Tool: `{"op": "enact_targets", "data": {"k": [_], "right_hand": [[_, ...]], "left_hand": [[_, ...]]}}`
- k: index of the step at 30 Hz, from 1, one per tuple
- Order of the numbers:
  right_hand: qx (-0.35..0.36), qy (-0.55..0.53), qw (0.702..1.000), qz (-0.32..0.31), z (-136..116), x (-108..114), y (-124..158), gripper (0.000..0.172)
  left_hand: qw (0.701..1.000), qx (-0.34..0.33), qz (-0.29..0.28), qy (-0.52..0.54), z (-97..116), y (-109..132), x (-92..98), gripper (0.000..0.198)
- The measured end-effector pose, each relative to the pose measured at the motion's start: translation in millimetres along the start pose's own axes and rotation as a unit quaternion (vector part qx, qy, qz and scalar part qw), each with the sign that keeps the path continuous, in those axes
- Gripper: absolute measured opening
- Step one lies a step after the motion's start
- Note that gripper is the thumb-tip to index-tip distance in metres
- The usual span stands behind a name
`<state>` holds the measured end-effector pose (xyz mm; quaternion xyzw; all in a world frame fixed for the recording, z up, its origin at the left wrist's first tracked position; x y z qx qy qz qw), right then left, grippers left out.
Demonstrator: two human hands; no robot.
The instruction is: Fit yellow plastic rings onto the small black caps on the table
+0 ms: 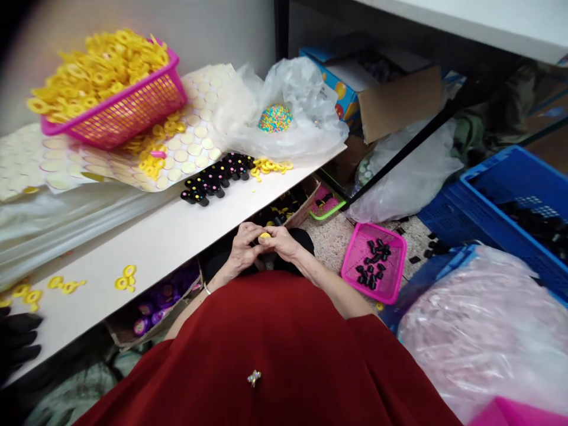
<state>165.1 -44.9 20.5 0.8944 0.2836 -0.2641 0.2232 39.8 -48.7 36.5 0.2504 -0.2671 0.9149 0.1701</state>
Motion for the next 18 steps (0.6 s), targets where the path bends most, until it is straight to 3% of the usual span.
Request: {"op": "enact_targets", "data": {"k": [3,6,7,9,11,12,15,18], "right_hand": [[0.004,0.073,0.997,-0.029,-3.4,5.1,-7.6,0.04],[0.027,0.254,0.967,0.023,-15.3,16.0,-18.3,0.041],[0.02,0.345,0.936,0.061,-19.8,20.1,-22.0,0.042],[-0.018,0.529,0.84,0.12,-27.3,26.1,-28.6,0.042],[-0.07,0.656,0.742,0.121,-31.0,28.8,-33.7,0.041],[-0.095,0.691,0.708,0.107,-31.7,29.6,-35.2,0.04],[-0.13,0.733,0.662,0.082,-36.8,31.2,-34.9,0.038],[-0.114,0.728,0.664,0.125,-51.7,31.9,-33.8,0.024]], "left_hand": [[1.0,0.001,-0.011,-0.026,-2.9,0.2,1.6,0.017],[0.999,0.0,-0.018,-0.05,-6.4,-1.6,11.3,0.026],[0.998,0.018,0.003,-0.06,-10.5,-2.0,18.8,0.031],[0.987,0.097,0.096,-0.084,-24.7,-1.6,41.7,0.036],[0.941,0.226,0.228,-0.107,-44.3,1.7,70.1,0.033],[0.912,0.282,0.272,-0.121,-53.6,3.0,82.9,0.032],[0.862,0.379,0.297,-0.156,-75.8,0.6,109.7,0.032],[0.85,0.419,0.276,-0.157,-86.4,-4.1,119.1,0.029]]}}
Point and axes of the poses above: each hand's wrist, its own y-axis away from the middle knuckle, its own x-axis out of the back of the hand, z = x × y, the point moved 3 cm from there along -y, towards the middle knuckle, and after that the axes turned 13 degrees about -z, right-handed, at the moved point
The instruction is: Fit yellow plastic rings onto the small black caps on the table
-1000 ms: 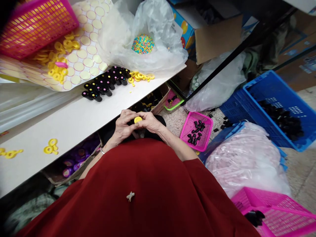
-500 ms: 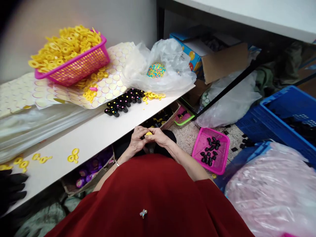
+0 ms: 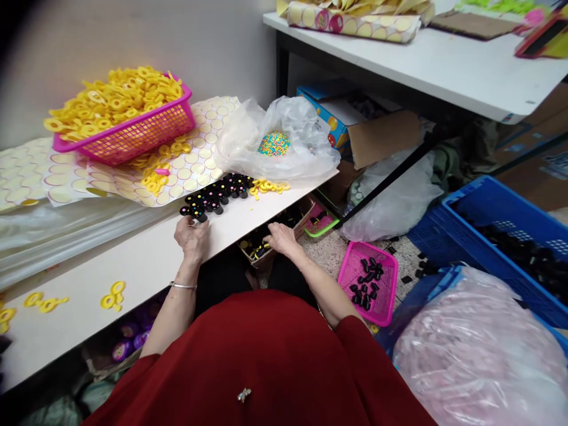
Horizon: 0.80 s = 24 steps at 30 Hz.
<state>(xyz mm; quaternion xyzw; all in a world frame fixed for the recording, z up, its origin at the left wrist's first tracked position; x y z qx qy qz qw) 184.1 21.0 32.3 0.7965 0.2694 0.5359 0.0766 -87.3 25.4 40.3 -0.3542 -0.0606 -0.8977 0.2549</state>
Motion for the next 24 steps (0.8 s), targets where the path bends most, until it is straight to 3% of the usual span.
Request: {"op": "enact_targets", "data": {"k": [2,5,10,15,19,24], "right_hand": [[-0.002,-0.023,0.998,0.063,-2.4,13.8,-3.7,0.021],[0.052,-0.027,0.99,0.128,-16.5,29.1,-18.9,0.021],[0.054,-0.004,0.992,0.111,-40.2,30.3,-54.7,0.02],[-0.022,-0.046,0.983,0.178,-34.3,33.2,-67.7,0.024],[-0.056,-0.051,0.978,0.197,-23.4,43.2,-75.1,0.026],[-0.073,-0.01,0.985,0.155,-29.2,50.5,-93.4,0.03]], "left_hand": [[1.0,0.006,-0.013,-0.004,1.6,-2.4,-2.0,0.025],[1.0,0.019,-0.018,-0.01,5.0,-3.4,-5.4,0.024],[1.0,0.025,-0.007,-0.003,7.5,-8.3,-5.9,0.026],[0.998,0.041,-0.033,0.017,7.9,2.7,-5.4,0.026],[0.995,-0.005,-0.098,0.023,18.6,25.5,-22.4,0.022],[0.985,-0.086,-0.149,0.0,38.4,42.7,-51.1,0.022]]}}
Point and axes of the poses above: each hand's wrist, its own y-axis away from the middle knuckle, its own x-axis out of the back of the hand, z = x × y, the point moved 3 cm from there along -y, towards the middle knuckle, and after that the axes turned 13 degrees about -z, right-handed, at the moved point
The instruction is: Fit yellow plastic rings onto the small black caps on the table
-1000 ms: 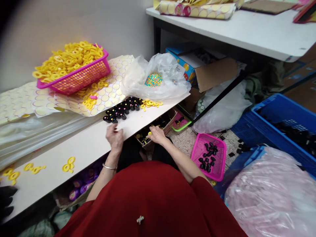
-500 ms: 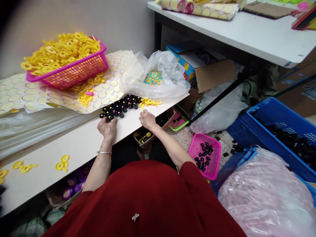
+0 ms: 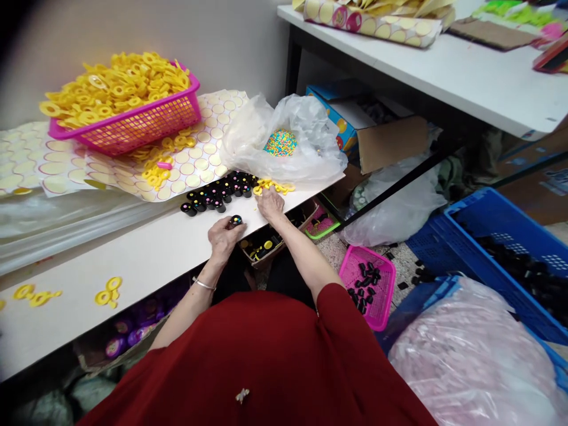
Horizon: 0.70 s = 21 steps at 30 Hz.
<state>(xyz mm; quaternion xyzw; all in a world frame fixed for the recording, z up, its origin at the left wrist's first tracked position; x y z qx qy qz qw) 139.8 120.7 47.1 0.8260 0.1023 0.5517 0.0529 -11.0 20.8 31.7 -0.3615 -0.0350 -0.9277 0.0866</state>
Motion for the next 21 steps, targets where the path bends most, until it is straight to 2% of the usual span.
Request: {"op": "enact_targets", "data": {"k": [5,8,12,17,21], "right_hand": [[0.021,0.055,0.998,-0.031,-5.7,0.1,-6.5,0.034],[0.043,0.079,0.995,-0.047,-2.4,5.0,-2.4,0.037],[0.077,0.088,0.991,-0.066,4.1,14.3,5.7,0.04],[0.079,0.039,0.994,-0.062,17.5,26.4,18.3,0.034],[0.142,-0.06,0.988,-0.028,18.4,32.0,47.3,0.029]], "left_hand": [[0.999,-0.037,-0.017,-0.016,-4.4,-4.0,-9.2,0.025],[0.998,-0.056,-0.017,0.039,-16.4,-5.0,-10.4,0.032],[0.989,-0.068,0.015,0.129,-24.6,-3.9,-8.9,0.034],[0.978,-0.038,0.067,0.194,-15.6,4.4,1.7,0.021],[0.964,-0.017,0.098,0.248,0.4,15.2,12.1,0.018]]}}
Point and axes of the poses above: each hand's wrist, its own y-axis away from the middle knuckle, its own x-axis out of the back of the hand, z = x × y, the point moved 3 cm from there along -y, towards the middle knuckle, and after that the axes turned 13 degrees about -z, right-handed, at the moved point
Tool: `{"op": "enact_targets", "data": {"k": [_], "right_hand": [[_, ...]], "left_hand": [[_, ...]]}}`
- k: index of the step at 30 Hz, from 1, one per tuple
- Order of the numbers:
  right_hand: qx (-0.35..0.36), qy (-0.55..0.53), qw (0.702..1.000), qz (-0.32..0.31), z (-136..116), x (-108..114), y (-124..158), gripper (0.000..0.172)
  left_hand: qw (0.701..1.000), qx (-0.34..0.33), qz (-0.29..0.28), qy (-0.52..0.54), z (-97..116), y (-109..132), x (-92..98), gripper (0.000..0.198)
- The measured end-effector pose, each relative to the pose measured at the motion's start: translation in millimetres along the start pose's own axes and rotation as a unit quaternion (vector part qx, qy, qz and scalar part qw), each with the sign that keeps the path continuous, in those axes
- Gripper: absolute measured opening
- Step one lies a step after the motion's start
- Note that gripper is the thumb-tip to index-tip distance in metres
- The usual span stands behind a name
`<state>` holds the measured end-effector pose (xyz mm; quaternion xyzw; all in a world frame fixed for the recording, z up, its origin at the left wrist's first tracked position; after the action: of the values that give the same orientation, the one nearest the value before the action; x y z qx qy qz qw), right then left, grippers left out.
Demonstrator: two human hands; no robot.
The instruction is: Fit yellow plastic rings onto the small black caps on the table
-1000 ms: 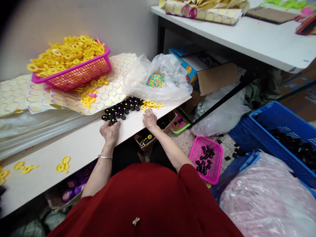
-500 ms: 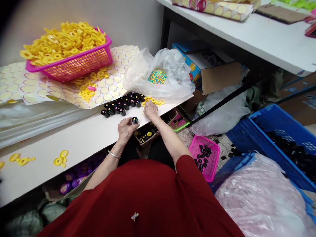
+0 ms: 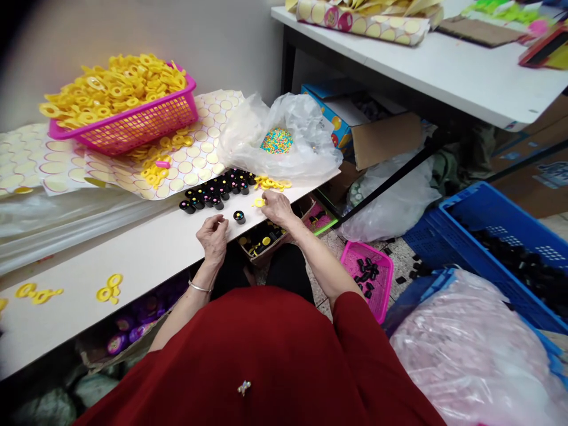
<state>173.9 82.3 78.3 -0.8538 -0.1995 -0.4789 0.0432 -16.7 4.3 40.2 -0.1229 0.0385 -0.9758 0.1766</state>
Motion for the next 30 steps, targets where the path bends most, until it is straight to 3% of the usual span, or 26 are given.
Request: {"op": "enact_targets", "data": {"k": [2,5,9,13,18,22,25,30], "right_hand": [[0.049,-0.045,0.998,0.009,-11.4,-2.5,17.8,0.026],[0.109,-0.09,0.99,0.002,-30.6,-9.3,42.1,0.024],[0.153,-0.098,0.983,-0.024,-46.0,-18.7,60.8,0.024],[0.193,-0.074,0.978,-0.022,-51.0,-24.3,65.1,0.029],[0.179,-0.048,0.982,-0.029,-51.2,-29.1,51.5,0.019],[0.147,0.006,0.989,-0.007,-51.7,-27.8,30.4,0.023],[0.121,0.052,0.991,-0.022,-53.4,-29.8,16.9,0.022],[0.109,0.093,0.989,-0.04,-55.6,-36.6,8.0,0.022]], "left_hand": [[0.998,0.02,-0.024,0.055,11.2,3.4,-2.7,0.022],[0.981,0.088,-0.105,0.135,25.5,7.8,-11.1,0.031],[0.957,0.135,-0.16,0.2,34.3,14.2,-16.0,0.025],[0.95,0.156,-0.15,0.227,30.1,19.4,-13.8,0.021],[0.947,0.144,-0.142,0.249,27.1,14.6,-12.9,0.024],[0.963,0.123,-0.063,0.231,21.5,-1.5,-5.8,0.022],[0.97,0.144,-0.023,0.195,13.4,-11.8,-1.7,0.017],[0.971,0.173,-0.045,0.16,5.5,-16.6,-4.4,0.015]]}}
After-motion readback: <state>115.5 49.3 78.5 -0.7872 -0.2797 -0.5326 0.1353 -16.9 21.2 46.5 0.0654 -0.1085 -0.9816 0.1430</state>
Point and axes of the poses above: each hand's wrist, its own y-axis away from the middle knuckle, its own x-axis out of the back of the hand, z = x × y, the point moved 3 cm from there along -y, towards the middle knuckle, and after that the axes turned 13 degrees about -z, right-handed, at the moved point
